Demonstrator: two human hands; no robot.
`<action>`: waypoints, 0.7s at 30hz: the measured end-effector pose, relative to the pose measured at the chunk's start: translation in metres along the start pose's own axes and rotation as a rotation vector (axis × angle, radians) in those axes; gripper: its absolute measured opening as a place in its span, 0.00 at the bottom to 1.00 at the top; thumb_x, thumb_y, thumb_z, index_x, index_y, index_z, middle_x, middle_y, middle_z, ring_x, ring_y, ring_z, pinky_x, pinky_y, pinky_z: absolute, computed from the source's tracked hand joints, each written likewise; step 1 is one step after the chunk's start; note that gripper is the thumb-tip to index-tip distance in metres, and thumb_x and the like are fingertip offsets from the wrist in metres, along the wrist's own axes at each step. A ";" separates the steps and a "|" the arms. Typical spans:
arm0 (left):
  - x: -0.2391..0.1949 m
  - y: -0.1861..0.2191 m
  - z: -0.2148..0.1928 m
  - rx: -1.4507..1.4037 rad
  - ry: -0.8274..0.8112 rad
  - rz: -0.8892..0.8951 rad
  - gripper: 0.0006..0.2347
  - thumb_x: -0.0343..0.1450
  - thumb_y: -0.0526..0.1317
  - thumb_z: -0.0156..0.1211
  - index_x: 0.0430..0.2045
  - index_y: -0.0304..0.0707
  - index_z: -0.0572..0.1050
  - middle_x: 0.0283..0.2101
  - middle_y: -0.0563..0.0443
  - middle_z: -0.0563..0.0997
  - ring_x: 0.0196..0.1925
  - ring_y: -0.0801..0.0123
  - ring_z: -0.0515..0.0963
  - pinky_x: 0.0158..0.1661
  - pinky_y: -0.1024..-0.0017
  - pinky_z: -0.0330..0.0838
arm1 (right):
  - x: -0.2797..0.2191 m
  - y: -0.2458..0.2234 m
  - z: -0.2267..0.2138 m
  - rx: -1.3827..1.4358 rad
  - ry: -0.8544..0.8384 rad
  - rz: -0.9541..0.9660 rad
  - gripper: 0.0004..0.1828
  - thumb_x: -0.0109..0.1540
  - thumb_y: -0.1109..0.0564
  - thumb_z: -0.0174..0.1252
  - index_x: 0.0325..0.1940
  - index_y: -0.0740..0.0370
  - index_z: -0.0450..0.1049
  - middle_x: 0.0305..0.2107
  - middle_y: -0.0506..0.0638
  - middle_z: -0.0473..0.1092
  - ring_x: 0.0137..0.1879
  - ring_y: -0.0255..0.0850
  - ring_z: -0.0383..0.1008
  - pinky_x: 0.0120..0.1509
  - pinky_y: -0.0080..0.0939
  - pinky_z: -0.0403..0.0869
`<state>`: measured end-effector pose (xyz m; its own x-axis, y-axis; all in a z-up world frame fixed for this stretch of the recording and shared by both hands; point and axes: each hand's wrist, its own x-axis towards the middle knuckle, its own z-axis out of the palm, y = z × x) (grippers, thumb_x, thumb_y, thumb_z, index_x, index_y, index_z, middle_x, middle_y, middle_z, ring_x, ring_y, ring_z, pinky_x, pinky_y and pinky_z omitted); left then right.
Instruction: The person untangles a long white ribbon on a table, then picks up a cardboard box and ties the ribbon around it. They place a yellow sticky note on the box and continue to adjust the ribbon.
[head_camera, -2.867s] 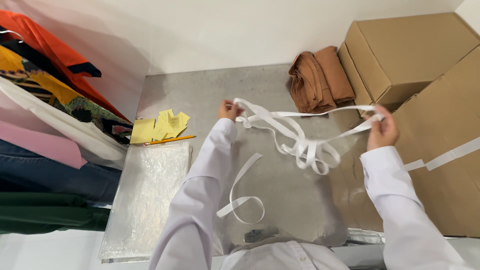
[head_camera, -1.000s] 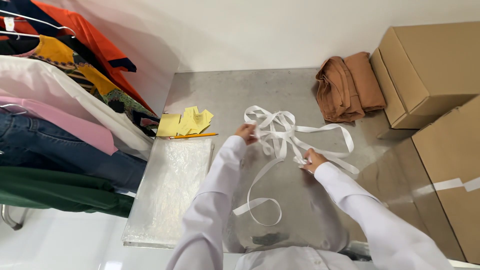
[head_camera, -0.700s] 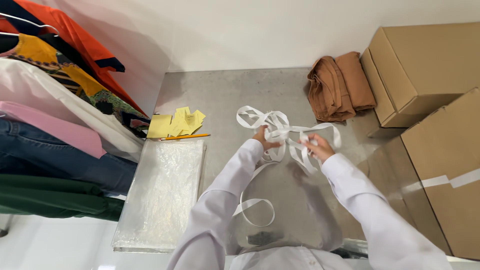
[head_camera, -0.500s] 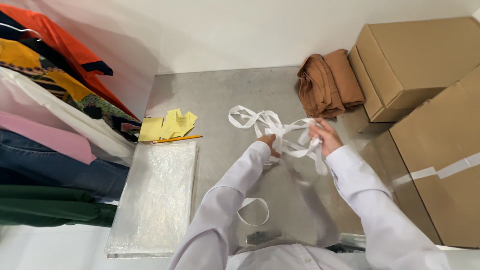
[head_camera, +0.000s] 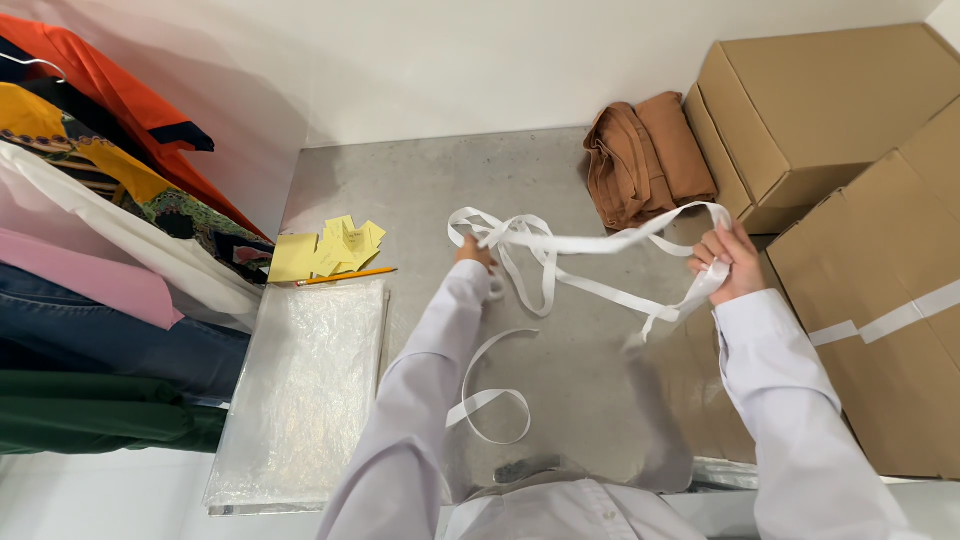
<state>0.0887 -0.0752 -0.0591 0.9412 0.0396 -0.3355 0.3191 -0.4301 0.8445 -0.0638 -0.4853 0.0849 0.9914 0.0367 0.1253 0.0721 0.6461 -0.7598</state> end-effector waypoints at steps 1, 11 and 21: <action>0.008 0.001 -0.004 0.002 0.002 0.000 0.16 0.77 0.40 0.47 0.57 0.32 0.63 0.28 0.37 0.85 0.23 0.51 0.85 0.26 0.67 0.78 | -0.001 -0.001 -0.003 0.002 -0.002 0.000 0.11 0.73 0.53 0.48 0.42 0.36 0.73 0.14 0.35 0.47 0.22 0.27 0.49 0.33 0.25 0.63; 0.038 -0.013 -0.068 -0.678 0.156 -0.204 0.11 0.79 0.48 0.34 0.41 0.47 0.64 0.31 0.45 0.86 0.25 0.58 0.84 0.22 0.68 0.66 | -0.016 -0.020 -0.014 0.017 0.363 -0.093 0.06 0.69 0.51 0.56 0.50 0.39 0.75 0.14 0.33 0.52 0.24 0.26 0.49 0.33 0.26 0.58; -0.036 0.074 -0.037 -0.359 -0.314 -0.224 0.23 0.73 0.62 0.37 0.55 0.51 0.64 0.42 0.53 0.86 0.30 0.58 0.84 0.33 0.69 0.73 | -0.026 -0.021 0.028 -0.099 0.097 0.037 0.08 0.71 0.49 0.53 0.44 0.53 0.72 0.16 0.35 0.53 0.24 0.29 0.50 0.34 0.30 0.60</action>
<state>0.0830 -0.0746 0.0309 0.7845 -0.2007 -0.5867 0.5785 -0.1036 0.8091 -0.0940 -0.4784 0.1158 0.9992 -0.0180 0.0369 0.0406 0.5669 -0.8228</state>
